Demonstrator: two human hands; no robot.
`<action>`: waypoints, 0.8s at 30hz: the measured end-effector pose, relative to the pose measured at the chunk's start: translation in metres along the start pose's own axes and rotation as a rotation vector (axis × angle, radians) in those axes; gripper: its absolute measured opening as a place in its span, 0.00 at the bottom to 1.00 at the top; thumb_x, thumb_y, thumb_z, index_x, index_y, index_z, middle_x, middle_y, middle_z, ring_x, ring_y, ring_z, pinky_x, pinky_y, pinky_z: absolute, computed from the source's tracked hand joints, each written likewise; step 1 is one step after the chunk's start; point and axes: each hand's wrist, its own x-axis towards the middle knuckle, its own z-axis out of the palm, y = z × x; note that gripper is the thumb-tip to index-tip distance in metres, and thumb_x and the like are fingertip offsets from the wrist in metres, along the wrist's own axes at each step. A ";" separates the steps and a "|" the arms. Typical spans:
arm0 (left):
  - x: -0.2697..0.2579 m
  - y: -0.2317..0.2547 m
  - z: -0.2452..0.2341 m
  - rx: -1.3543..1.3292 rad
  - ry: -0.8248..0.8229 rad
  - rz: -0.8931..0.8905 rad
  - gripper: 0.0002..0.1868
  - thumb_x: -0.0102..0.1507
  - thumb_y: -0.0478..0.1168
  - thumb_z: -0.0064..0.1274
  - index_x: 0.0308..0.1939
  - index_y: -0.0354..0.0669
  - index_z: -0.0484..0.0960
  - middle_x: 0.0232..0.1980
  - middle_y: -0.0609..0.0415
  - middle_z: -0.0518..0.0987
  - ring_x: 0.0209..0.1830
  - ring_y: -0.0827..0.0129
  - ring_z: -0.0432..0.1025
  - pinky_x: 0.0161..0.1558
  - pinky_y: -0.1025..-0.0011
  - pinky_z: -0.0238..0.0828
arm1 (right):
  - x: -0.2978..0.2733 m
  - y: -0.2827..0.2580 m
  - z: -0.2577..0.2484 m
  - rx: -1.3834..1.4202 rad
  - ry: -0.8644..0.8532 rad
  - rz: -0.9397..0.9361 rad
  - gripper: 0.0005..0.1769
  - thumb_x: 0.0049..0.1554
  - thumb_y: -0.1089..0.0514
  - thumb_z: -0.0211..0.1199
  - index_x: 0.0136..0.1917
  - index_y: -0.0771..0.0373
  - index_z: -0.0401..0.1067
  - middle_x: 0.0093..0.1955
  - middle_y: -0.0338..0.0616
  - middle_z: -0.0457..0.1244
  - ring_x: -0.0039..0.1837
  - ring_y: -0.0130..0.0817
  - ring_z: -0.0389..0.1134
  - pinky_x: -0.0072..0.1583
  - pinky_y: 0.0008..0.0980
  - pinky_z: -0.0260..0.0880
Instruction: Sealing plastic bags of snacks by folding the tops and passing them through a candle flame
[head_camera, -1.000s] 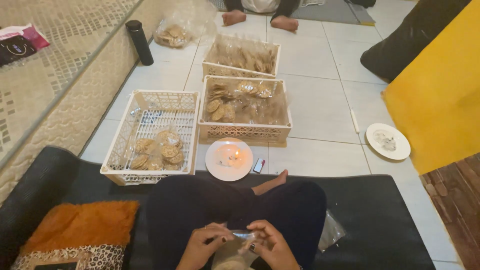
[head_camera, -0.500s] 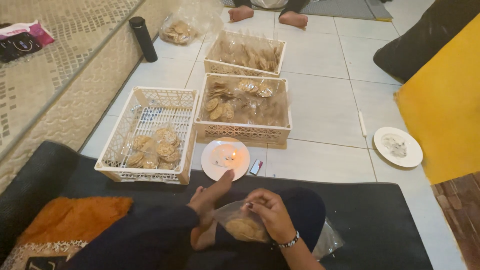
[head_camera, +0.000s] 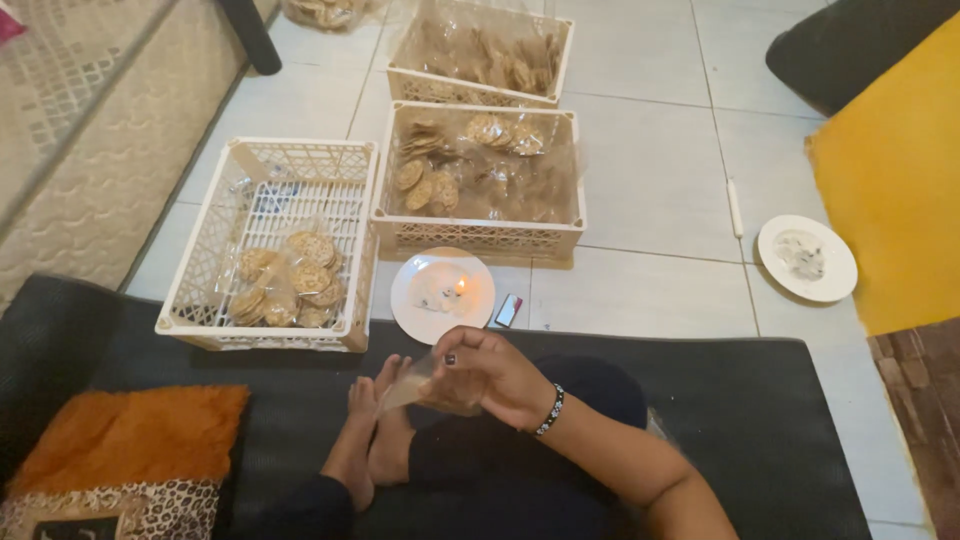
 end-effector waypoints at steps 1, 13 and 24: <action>0.012 -0.013 0.009 0.070 0.040 0.030 0.25 0.64 0.55 0.36 0.64 0.56 0.64 0.71 0.54 0.63 0.68 0.58 0.57 0.66 0.50 0.47 | 0.000 -0.006 0.007 -0.069 -0.050 -0.024 0.05 0.59 0.62 0.64 0.49 0.65 0.74 0.41 0.45 0.70 0.44 0.32 0.73 0.50 0.30 0.75; 0.051 -0.082 0.055 0.643 0.338 0.151 0.16 0.68 0.50 0.36 0.56 0.54 0.66 0.70 0.46 0.70 0.68 0.41 0.68 0.63 0.42 0.67 | -0.014 -0.039 -0.012 -0.122 0.152 0.029 0.05 0.58 0.63 0.64 0.47 0.66 0.72 0.40 0.47 0.68 0.44 0.34 0.70 0.55 0.34 0.73; 0.045 -0.061 0.055 0.797 0.493 0.150 0.15 0.64 0.52 0.42 0.55 0.65 0.71 0.61 0.61 0.80 0.58 0.60 0.78 0.53 0.59 0.76 | 0.022 -0.027 -0.052 -0.012 0.407 -0.076 0.07 0.57 0.63 0.63 0.49 0.68 0.69 0.45 0.55 0.70 0.51 0.45 0.74 0.60 0.41 0.73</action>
